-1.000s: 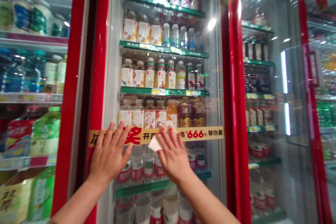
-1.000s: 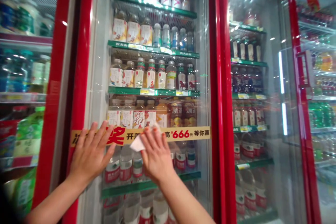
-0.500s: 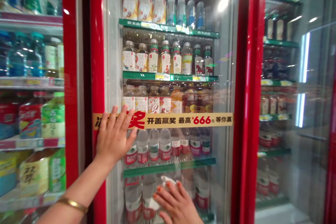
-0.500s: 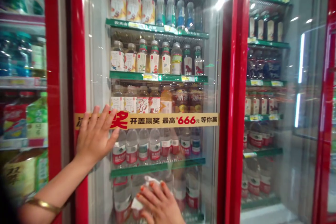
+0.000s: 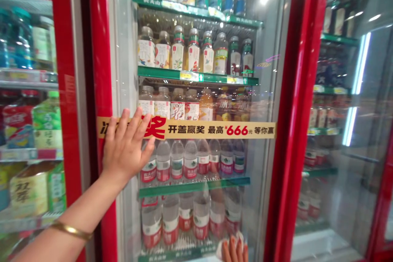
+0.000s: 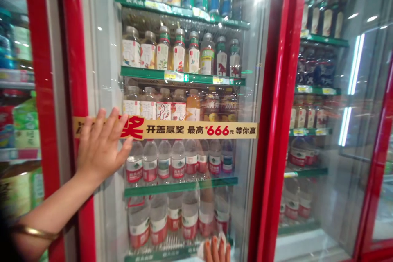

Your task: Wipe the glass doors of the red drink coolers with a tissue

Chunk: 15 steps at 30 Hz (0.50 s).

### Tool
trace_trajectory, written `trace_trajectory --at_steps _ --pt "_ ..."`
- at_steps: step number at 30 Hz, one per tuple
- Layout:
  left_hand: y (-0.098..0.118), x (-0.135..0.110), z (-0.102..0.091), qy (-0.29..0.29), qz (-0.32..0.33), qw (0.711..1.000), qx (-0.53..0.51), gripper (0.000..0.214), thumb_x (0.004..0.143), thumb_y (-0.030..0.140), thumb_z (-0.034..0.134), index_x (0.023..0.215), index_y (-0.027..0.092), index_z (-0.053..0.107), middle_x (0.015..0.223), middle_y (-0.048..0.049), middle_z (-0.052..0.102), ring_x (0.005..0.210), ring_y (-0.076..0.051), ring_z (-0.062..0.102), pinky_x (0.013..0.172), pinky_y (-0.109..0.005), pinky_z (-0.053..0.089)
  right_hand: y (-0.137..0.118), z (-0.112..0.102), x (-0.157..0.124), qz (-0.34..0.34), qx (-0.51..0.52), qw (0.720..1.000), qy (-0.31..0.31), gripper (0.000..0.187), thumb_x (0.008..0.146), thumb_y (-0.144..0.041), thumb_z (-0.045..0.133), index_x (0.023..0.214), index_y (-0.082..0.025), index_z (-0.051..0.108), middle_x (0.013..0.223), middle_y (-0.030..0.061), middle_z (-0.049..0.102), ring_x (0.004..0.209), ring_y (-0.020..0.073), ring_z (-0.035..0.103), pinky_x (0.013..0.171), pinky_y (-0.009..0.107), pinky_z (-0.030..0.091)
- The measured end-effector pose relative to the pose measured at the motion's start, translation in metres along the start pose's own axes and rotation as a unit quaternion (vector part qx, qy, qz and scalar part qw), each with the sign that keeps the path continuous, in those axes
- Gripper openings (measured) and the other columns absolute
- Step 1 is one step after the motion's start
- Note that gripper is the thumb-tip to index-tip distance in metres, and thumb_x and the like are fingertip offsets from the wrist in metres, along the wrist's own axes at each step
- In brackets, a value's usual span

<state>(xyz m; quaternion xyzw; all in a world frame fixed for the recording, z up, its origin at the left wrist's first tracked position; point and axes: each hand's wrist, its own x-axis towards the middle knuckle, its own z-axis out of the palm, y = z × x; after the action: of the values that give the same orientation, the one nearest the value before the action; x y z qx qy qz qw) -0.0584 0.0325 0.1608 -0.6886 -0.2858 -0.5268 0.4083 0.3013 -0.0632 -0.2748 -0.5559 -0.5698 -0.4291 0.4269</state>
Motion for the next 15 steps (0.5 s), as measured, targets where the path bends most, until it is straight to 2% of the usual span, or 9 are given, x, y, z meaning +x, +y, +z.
trace_trajectory --at_steps 2,3,5,7,9,10,12,13,15 --pt "0.0 0.0 0.0 0.005 0.006 1.0 0.0 0.085 0.103 0.039 0.062 0.176 0.035 0.019 0.183 -0.0026 0.025 0.173 -0.029 0.015 0.143 -0.057 0.011 0.015 -0.007 -0.011 -0.012 -0.018 0.999 0.034 0.086 0.099 -0.044 0.054 0.171 -0.053 0.008 0.175 -0.0094 0.03 0.166 0.0409 0.021 0.119 0.081 0.046" --pt "0.0 0.0 0.0 0.007 0.009 1.0 0.0 0.085 0.103 0.039 0.062 0.176 0.034 0.019 0.183 -0.003 0.025 0.173 -0.029 0.015 0.143 -0.057 0.011 0.023 -0.013 0.004 -0.01 -0.032 0.999 0.039 0.082 0.102 -0.043 0.049 0.174 -0.046 0.01 0.178 -0.0038 0.024 0.167 0.0415 0.017 0.121 0.083 0.042" --pt "0.0 0.0 0.0 0.009 0.012 1.0 0.002 0.083 0.104 0.038 0.061 0.176 0.033 0.02 0.183 -0.0036 0.025 0.173 -0.029 0.015 0.143 -0.056 0.01 0.035 -0.027 0.068 0.035 -0.056 0.998 0.023 0.078 0.107 -0.041 0.039 0.178 -0.029 0.008 0.183 0.0089 0.008 0.169 0.0412 0.007 0.125 0.084 0.032" --pt "0.0 0.0 0.0 0.012 0.012 1.0 0.006 0.082 0.104 0.038 0.061 0.176 0.032 0.022 0.183 -0.0035 0.025 0.173 -0.028 0.015 0.143 -0.055 0.01 0.033 -0.042 0.158 0.135 -0.049 0.989 0.035 0.078 0.11 -0.041 0.031 0.177 -0.018 -0.001 0.183 0.0183 0.0 0.171 0.0413 -0.001 0.125 0.086 0.025" --pt "0.0 0.0 0.0 0.019 0.012 1.0 0.01 0.082 0.104 0.037 0.061 0.176 0.032 0.023 0.183 -0.0033 0.026 0.173 -0.028 0.016 0.143 -0.054 0.011 0.012 -0.052 0.239 0.154 -0.025 0.986 0.064 0.077 0.111 -0.043 0.03 0.177 -0.017 -0.002 0.184 0.0188 -0.001 0.172 0.0405 -0.001 0.127 0.085 0.023" --pt "0.0 -0.001 0.0 0.023 0.013 1.0 0.012 0.081 0.104 0.037 0.061 0.176 0.032 0.023 0.182 -0.0033 0.027 0.173 -0.028 0.017 0.143 -0.054 0.011 -0.006 -0.053 0.265 0.144 -0.021 0.987 0.073 0.077 0.111 -0.042 0.031 0.177 -0.017 0.0 0.184 0.0184 0.001 0.172 0.0397 -0.001 0.128 0.083 0.022" --pt "0.0 -0.001 0.001 0.024 0.016 0.999 0.016 0.081 0.104 0.037 0.061 0.176 0.032 0.023 0.182 -0.0032 0.027 0.173 -0.028 0.018 0.143 -0.054 0.012 -0.049 -0.049 0.282 0.057 -0.032 0.997 0.048 0.08 0.108 -0.046 0.041 0.178 -0.017 0.014 0.184 0.0149 0.013 0.172 0.0382 0.003 0.135 0.075 0.015" --pt "0.0 -0.001 0.001 0.023 0.017 0.999 0.017 0.081 0.104 0.037 0.06 0.176 0.032 0.023 0.182 -0.0032 0.027 0.172 -0.028 0.019 0.143 -0.054 0.013 -0.071 -0.045 0.272 -0.025 -0.042 0.998 0.033 0.079 0.106 -0.05 0.045 0.176 -0.02 0.026 0.183 0.0103 0.022 0.172 0.0374 0.007 0.138 0.07 0.011" --pt "-0.001 -0.002 0.002 0.022 0.018 0.999 0.02 0.08 0.104 0.038 0.06 0.176 0.032 0.023 0.182 -0.003 0.027 0.172 -0.028 0.019 0.143 -0.054 0.013 -0.103 -0.033 0.23 -0.223 -0.049 0.973 0.032 0.067 0.1 -0.061 0.05 0.164 -0.04 0.051 0.177 -0.0091 0.037 0.172 0.0319 0.014 0.143 0.056 0.006"
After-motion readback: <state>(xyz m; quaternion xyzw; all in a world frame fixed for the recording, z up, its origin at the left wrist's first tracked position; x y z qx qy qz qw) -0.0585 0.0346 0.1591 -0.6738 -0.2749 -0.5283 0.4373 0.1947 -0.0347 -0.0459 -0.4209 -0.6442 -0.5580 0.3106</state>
